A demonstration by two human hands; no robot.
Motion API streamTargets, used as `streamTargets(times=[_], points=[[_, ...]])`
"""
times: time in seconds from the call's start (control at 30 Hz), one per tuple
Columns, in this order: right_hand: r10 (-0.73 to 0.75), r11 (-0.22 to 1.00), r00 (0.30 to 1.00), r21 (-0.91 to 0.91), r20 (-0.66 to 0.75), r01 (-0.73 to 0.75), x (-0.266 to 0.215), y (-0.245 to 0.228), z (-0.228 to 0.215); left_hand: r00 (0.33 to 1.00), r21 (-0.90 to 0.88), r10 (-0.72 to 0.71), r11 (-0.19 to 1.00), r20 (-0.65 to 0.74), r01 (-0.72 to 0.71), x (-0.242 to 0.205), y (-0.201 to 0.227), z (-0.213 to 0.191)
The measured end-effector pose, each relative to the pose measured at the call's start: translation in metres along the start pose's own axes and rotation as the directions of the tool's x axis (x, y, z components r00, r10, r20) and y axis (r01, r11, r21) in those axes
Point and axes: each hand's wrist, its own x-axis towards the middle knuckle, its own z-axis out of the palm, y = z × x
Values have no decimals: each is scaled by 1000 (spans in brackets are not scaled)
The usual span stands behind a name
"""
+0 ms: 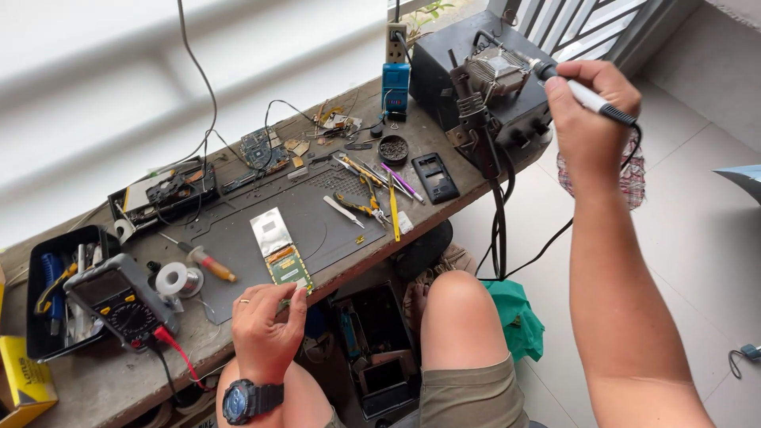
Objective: Repairing a mobile phone by inspecting components and soldering a ribbon cable to a circuit board
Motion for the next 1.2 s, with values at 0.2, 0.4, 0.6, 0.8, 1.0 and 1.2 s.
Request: streamTargets(times=[0.2, 0.4, 0.6, 0.8, 1.0, 1.2], points=[[112, 988, 994, -111, 4, -111, -6, -3, -1, 999, -10, -11, 1000, 40, 11, 0, 1, 7], [-158, 987, 987, -7, -9, 158, -44, -2, 1, 1000, -20, -14, 1000, 21, 14, 1, 1, 10], [-216, 976, 976, -2, 34, 216, -75, 8, -2, 999, -23, -19, 1000, 34, 19, -1, 2, 9], [-221, 974, 974, 37, -42, 223, -63, 7, 5, 999, -13, -13, 1000, 34, 14, -1, 2, 12], [-93, 992, 995, 83, -40, 96, -61, 15, 18, 999, 5, -24, 1000, 26, 24, 0, 3, 9], [66, 971, 993, 237, -101, -41, -57, 12, 20, 999, 0, -14, 1000, 40, 14, 1, 3, 8]])
